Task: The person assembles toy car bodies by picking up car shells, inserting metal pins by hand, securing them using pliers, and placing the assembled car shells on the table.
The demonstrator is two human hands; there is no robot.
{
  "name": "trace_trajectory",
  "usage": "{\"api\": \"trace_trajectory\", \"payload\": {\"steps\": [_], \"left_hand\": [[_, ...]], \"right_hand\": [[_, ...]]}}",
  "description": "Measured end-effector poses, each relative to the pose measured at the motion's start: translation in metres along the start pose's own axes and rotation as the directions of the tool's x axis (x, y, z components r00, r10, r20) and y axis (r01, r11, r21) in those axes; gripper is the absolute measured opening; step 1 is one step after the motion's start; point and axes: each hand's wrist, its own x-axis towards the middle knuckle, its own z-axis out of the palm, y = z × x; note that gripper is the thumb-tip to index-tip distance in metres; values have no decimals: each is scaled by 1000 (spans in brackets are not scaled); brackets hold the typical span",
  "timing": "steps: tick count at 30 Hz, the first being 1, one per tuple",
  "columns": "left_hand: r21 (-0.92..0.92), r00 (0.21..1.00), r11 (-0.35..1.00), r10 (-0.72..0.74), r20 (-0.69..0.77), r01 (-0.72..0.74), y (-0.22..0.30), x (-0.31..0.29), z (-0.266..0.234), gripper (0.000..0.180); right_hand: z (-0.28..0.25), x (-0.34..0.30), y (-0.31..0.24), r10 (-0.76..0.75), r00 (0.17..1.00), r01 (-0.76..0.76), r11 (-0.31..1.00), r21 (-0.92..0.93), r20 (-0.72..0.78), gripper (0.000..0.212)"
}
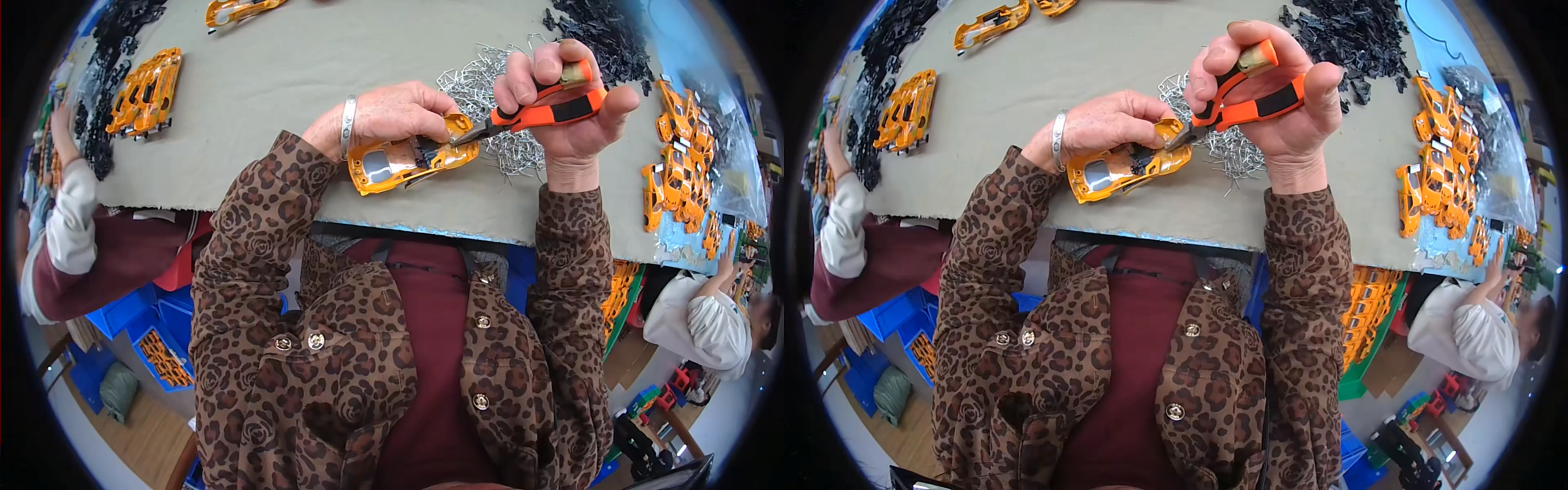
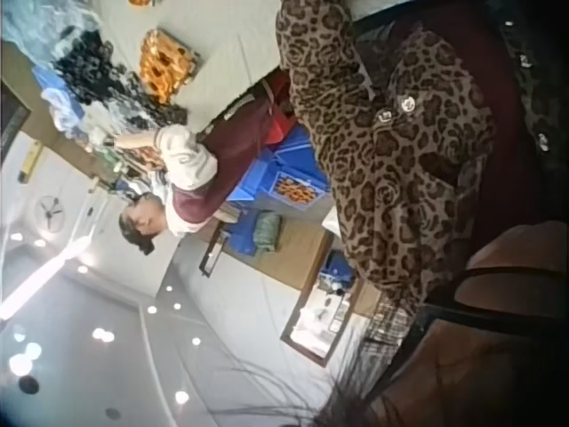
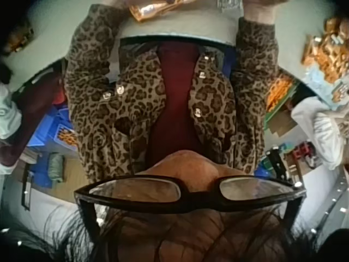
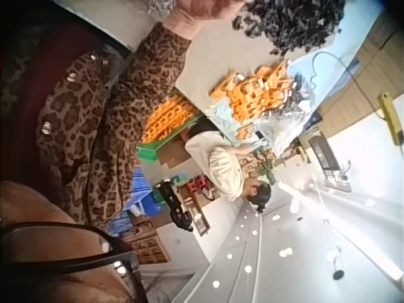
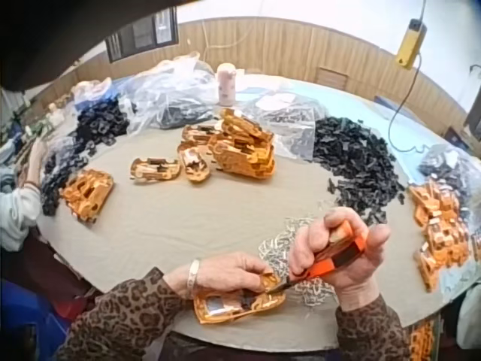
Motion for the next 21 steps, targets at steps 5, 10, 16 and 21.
{"api": "trace_trajectory", "payload": {"steps": [5, 10, 16, 21], "left_hand": [[32, 994, 999, 26, -105, -23, -11, 2, 2, 23], [40, 983, 998, 47, -180, -41, -17, 5, 7, 21], [51, 975, 999, 22, -223, -11, -10, -1, 10, 20], [60, 973, 998, 45, -227, -32, -10, 4, 12, 20]], "right_hand": [[34, -6, 15, -82, 983, 59, 988, -140, -166, 54], [86, -21, 51, -484, 803, 159, 736, -658, -347, 43], [82, -24, 42, -421, 861, 135, 729, -671, -285, 47], [70, -21, 27, -290, 913, 83, 821, -566, -287, 54]]}}
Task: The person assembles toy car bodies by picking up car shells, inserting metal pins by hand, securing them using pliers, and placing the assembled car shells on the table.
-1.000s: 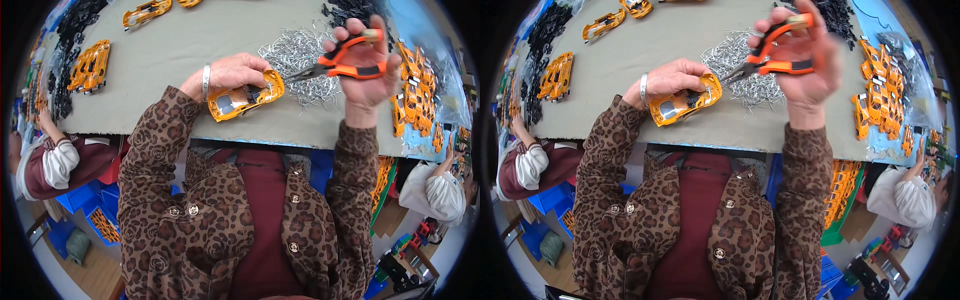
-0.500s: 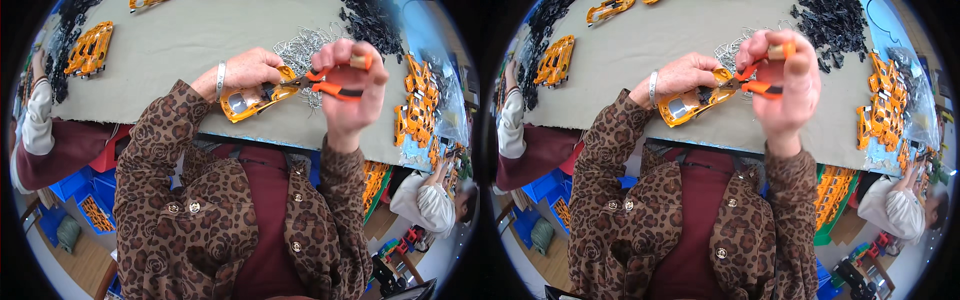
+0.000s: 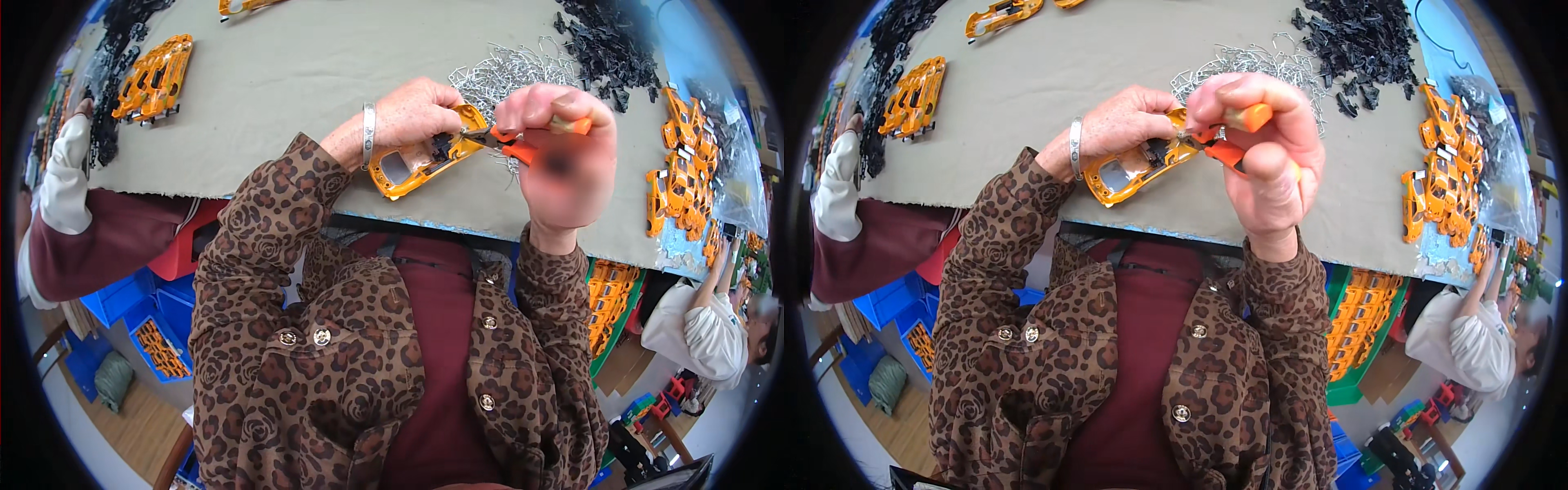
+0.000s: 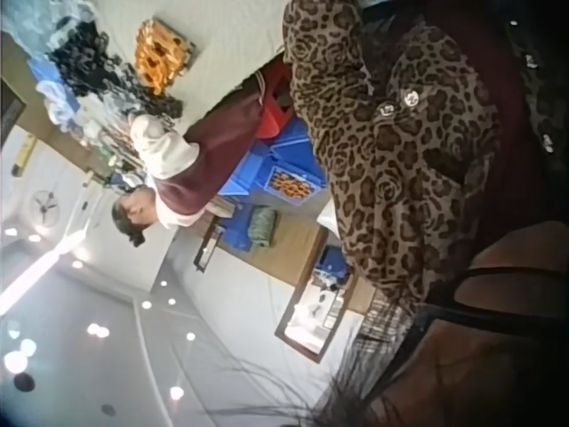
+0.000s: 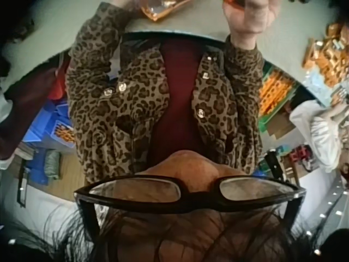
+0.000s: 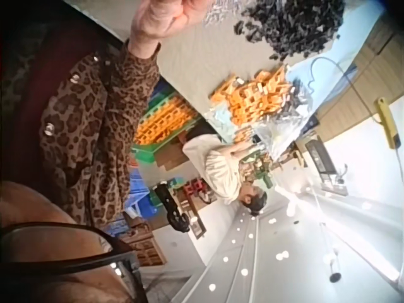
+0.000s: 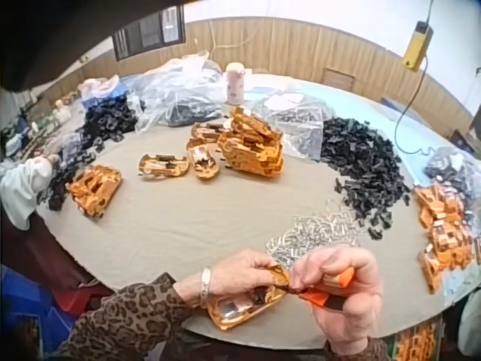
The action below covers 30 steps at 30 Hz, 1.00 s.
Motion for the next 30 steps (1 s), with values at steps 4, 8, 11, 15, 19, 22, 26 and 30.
{"api": "trace_trajectory", "payload": {"steps": [4, 8, 11, 15, 19, 22, 26, 30], "left_hand": [[-68, 997, 994, 81, 5, -80, -12, 4, -2, 21], [-59, 1000, 998, 13, -22, -14, -2, -16, -4, 24], [-168, 1000, 986, 0, 4, 0, -4, -19, -4, 28], [-264, 1000, 964, 25, -3, -25, 2, -21, 0, 32], [-272, 1000, 962, 16, -22, -21, -3, -18, -5, 32], [-309, 995, 950, 20, -99, -50, 0, -28, -6, 33], [-331, 967, 921, 137, -216, -205, -14, -32, -12, 42], [-364, 928, 896, 121, -353, -255, 6, -65, -68, 46]], "right_hand": [[-1, -2, -9, -117, 985, 132, 985, -110, 130, 73], [-28, -19, -53, -192, 981, 186, 862, -472, 37, 78], [-68, -42, -74, -44, 990, 141, 332, -933, 134, 48], [-106, -85, -64, 135, 991, 39, -114, -993, 24, 43], [-103, -87, -56, 126, 992, 50, -263, -963, 17, 46], [-97, -80, -53, 133, 991, 36, -245, -969, 3, 47], [-98, -83, -57, 166, 986, 38, -236, -971, -2, 48], [-107, -103, -69, 154, 988, 43, -267, -963, 1, 47]]}}
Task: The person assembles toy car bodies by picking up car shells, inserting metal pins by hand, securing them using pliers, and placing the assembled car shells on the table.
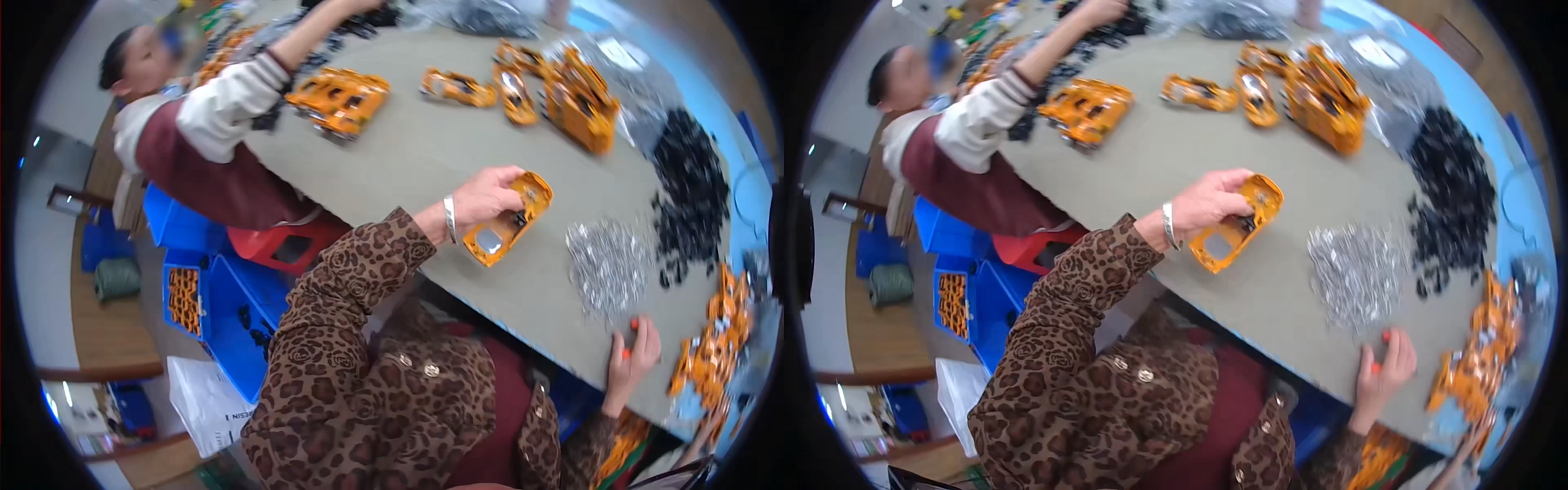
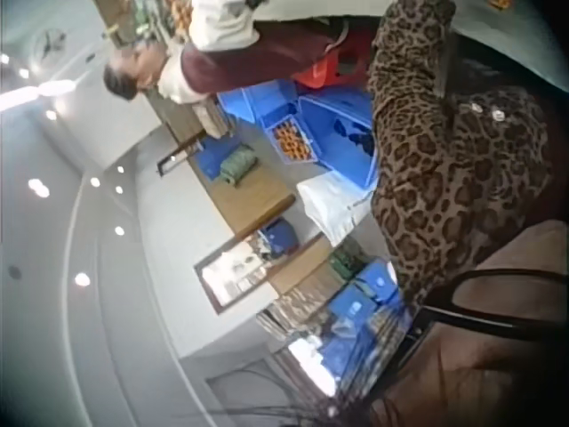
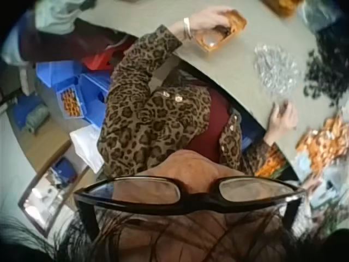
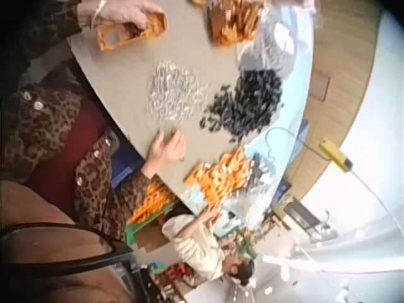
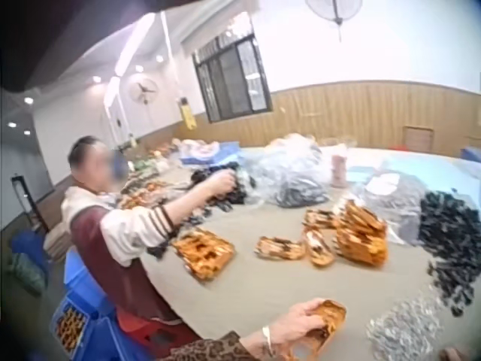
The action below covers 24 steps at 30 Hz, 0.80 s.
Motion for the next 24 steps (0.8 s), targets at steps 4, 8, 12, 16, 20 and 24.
{"api": "trace_trajectory", "payload": {"steps": [4, 8, 12, 16, 20, 24], "left_hand": [[183, 953, 973, 183, -243, -140, 71, -37, -84, 52], [398, 773, 911, 329, -543, -109, 100, -44, -215, 49], [785, 652, 549, 488, -580, 287, 119, -21, -295, 39], [718, 635, 76, 409, -655, 692, 136, 0, -333, 33], [609, 593, -91, 374, -713, 788, 131, 18, -292, 34], [787, 673, -157, 632, -384, 597, 115, 29, -263, 23]], "right_hand": [[-3, 4, -5, -6, 1000, 6, 1000, 6, 13, 48], [1, 11, -9, 19, 999, -20, 1000, 11, 37, 48], [5, 11, -8, 30, 999, -30, 1000, -8, 39, 48], [9, 13, -5, 7, 998, -6, 1000, -14, 64, 45], [8, 10, -7, 49, 998, -48, 998, -30, 40, 48], [4, 11, -4, 61, 996, -60, 998, -31, 64, 50]]}}
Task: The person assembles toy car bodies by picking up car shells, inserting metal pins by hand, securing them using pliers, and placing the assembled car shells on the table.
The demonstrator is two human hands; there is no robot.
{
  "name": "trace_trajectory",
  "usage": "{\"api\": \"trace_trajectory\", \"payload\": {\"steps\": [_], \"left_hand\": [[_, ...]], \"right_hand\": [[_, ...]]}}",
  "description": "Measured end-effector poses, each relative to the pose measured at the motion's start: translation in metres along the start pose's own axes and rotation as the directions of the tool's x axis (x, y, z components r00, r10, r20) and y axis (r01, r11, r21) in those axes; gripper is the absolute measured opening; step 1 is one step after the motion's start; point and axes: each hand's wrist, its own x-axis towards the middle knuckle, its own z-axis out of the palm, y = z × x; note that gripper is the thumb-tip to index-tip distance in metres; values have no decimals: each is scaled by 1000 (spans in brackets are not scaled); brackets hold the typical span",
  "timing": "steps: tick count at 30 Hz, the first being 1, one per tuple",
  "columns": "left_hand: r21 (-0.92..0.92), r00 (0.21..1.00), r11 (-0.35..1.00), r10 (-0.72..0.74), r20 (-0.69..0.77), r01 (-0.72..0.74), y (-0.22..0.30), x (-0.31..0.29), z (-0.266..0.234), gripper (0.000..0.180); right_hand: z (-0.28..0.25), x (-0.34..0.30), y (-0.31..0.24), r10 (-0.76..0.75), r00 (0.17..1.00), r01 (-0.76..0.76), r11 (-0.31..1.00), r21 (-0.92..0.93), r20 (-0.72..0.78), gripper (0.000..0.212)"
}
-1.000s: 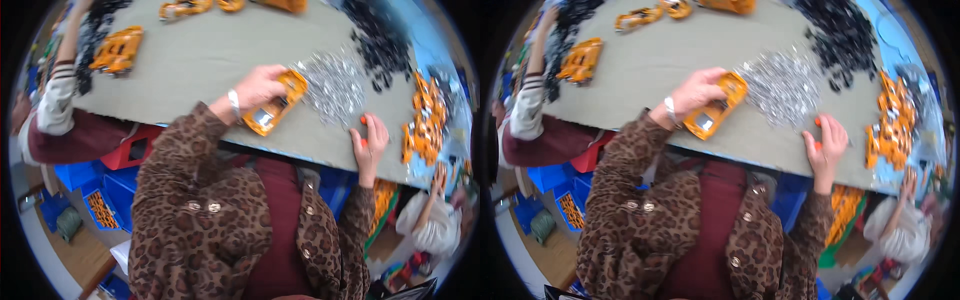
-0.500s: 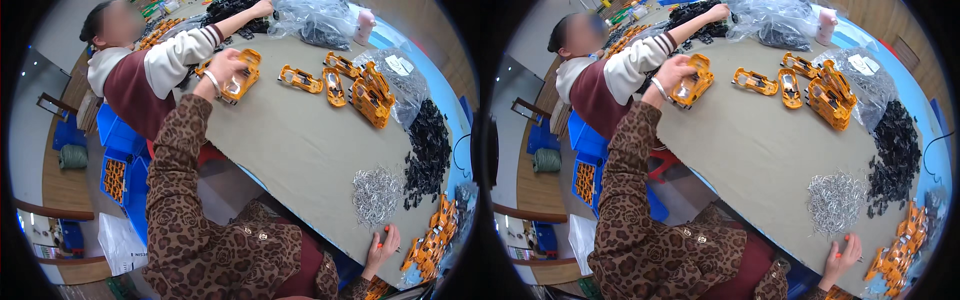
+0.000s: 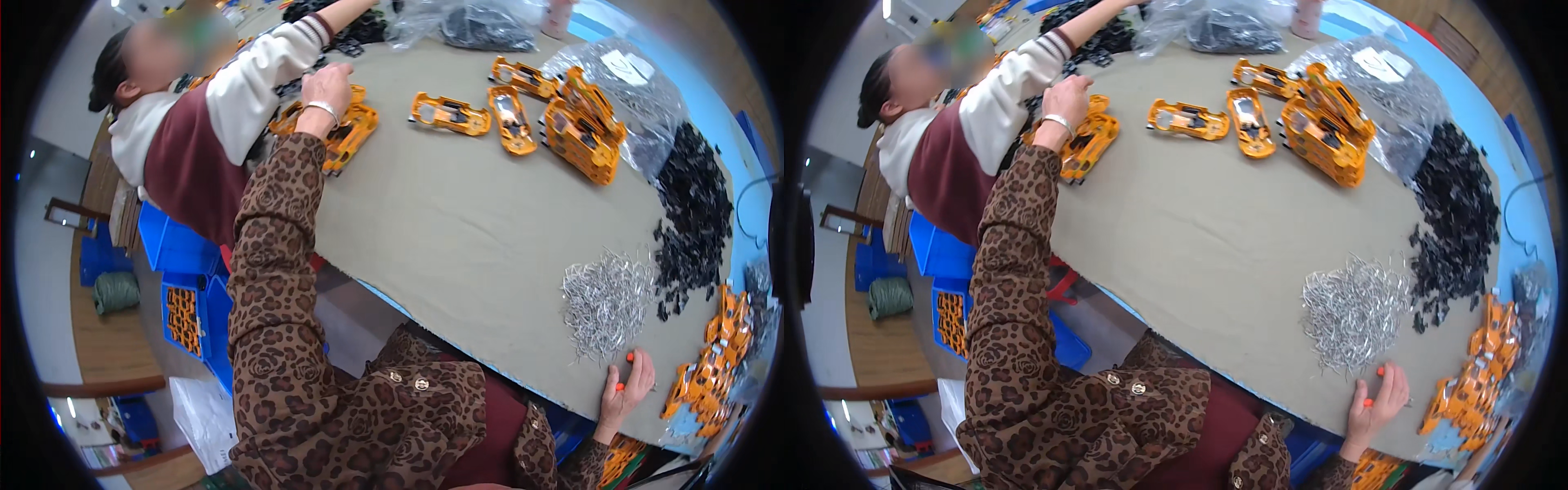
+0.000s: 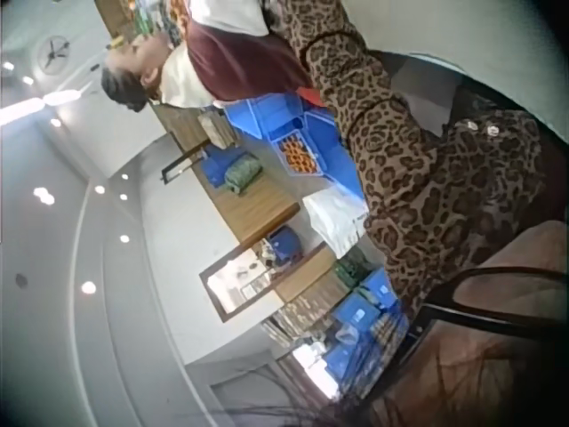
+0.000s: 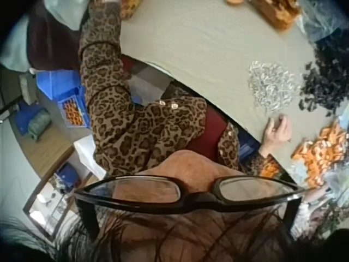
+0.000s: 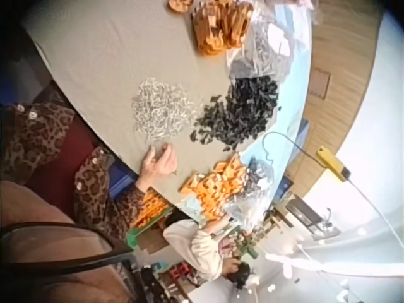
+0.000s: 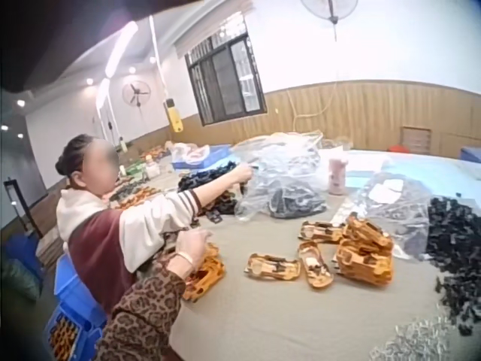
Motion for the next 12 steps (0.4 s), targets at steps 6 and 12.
{"api": "trace_trajectory", "payload": {"steps": [6, 12], "left_hand": [[-219, 789, 762, 610, -71, -609, 129, -20, 6, 57], [-3, 710, 861, 421, 565, -508, 199, -47, -8, 68]], "right_hand": [[-8, -4, -1, 37, 999, -37, 998, 56, -8, 61], [5, 0, 21, 59, 996, -42, 973, 227, -72, 57]]}}
